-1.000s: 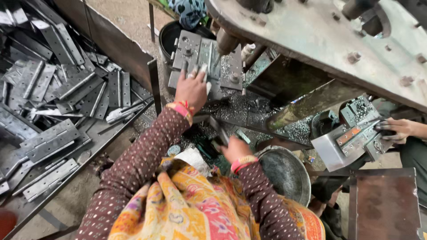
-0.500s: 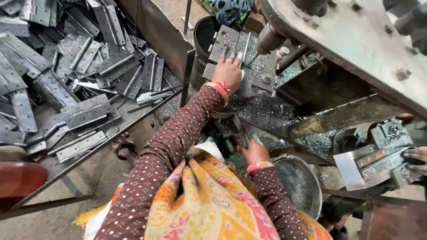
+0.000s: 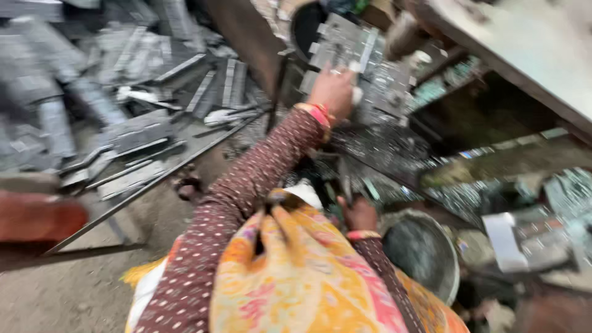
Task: The person operates a metalworking press machine, repeatedly picking up metal pieces from a pile and placing them into the machine's die. They use a pair of tongs to handle the metal pieces and assist in positioning them within the press. The person works continuously, moving pieces from the pile to the machine and then removing them after processing.
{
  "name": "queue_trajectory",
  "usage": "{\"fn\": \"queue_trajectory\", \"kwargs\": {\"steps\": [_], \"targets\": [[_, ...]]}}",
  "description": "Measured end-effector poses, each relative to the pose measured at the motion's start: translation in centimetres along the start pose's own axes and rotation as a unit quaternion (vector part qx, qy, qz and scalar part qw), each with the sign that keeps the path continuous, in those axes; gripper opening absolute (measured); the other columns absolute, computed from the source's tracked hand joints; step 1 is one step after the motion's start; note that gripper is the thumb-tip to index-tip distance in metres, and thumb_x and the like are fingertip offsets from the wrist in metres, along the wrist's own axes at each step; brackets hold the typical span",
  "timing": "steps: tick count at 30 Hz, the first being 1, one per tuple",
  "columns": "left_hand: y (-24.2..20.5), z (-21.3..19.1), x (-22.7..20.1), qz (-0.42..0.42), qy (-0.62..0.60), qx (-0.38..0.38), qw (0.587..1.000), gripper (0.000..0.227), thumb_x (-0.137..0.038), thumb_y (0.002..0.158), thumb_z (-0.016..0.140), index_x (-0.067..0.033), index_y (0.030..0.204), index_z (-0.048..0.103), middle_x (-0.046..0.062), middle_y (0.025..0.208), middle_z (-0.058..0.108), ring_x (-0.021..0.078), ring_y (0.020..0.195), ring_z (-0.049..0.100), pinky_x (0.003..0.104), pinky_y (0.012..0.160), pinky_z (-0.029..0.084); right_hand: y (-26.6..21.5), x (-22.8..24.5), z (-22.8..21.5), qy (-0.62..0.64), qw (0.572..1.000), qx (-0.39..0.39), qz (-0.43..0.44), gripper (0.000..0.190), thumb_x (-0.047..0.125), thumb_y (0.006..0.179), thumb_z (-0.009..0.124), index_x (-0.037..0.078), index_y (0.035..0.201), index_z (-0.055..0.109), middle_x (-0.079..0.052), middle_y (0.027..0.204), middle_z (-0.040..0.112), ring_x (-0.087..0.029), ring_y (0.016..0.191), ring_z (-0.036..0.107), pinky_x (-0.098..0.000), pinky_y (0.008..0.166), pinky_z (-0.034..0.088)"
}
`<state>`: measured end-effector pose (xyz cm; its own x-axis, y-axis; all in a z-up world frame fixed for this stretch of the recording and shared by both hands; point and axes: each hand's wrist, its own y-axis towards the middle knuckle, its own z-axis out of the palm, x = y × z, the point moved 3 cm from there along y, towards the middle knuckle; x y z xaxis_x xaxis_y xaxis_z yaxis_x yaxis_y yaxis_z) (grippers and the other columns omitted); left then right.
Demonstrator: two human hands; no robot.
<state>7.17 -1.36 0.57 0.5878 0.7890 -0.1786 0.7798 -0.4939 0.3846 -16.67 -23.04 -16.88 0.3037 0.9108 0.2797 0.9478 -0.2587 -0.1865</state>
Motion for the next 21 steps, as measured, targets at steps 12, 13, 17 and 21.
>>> {"fn": "queue_trajectory", "kwargs": {"steps": [12, 13, 17, 21], "targets": [[-16.2, 2.0, 16.1, -0.366, 0.174, -0.112, 0.907, 0.051, -0.042, 0.092, 0.057, -0.0043, 0.126, 0.061, 0.015, 0.115, 0.064, 0.031, 0.103, 0.064, 0.055, 0.102, 0.041, 1.7, 4.9, -10.4, -0.077, 0.994, 0.078, -0.013, 0.057, 0.059, 0.087, 0.069, 0.003, 0.097, 0.069, -0.025, 0.09, 0.073, -0.047, 0.087, 0.07, -0.0549, 0.076, 0.054], [-16.2, 3.3, 18.1, -0.369, 0.243, -0.147, 0.885, 0.057, -0.044, 0.08, 0.058, -0.0046, 0.121, 0.062, 0.017, 0.113, 0.065, 0.0325, 0.1, 0.064, 0.059, 0.096, 0.04, 2.0, 5.5, -10.9, -0.083, 0.993, 0.078, -0.018, 0.057, 0.059, 0.087, 0.069, 0.003, 0.097, 0.069, -0.025, 0.09, 0.072, -0.047, 0.087, 0.07, -0.0546, 0.076, 0.054], [-15.9, 8.9, 23.0, -0.458, 0.214, -0.1, 0.857, 0.043, -0.02, 0.093, 0.058, -0.0059, 0.134, 0.06, 0.019, 0.119, 0.064, 0.0335, 0.107, 0.062, 0.057, 0.109, 0.039, 1.0, 6.6, -11.8, -0.063, 0.996, 0.064, -0.007, 0.054, 0.057, 0.086, 0.068, 0.004, 0.095, 0.07, -0.024, 0.09, 0.073, -0.047, 0.088, 0.069, -0.0555, 0.078, 0.052], [-14.4, 11.1, 25.7, -0.535, 0.06, -0.022, 0.843, 0.033, -0.009, 0.105, 0.054, -0.0073, 0.137, 0.059, 0.016, 0.116, 0.066, 0.035, 0.111, 0.063, 0.055, 0.107, 0.044, 0.8, 6.8, -12.1, -0.059, 0.996, 0.06, -0.009, 0.054, 0.057, 0.086, 0.068, 0.004, 0.097, 0.069, -0.025, 0.09, 0.072, -0.048, 0.089, 0.068, -0.0556, 0.077, 0.052]]}}
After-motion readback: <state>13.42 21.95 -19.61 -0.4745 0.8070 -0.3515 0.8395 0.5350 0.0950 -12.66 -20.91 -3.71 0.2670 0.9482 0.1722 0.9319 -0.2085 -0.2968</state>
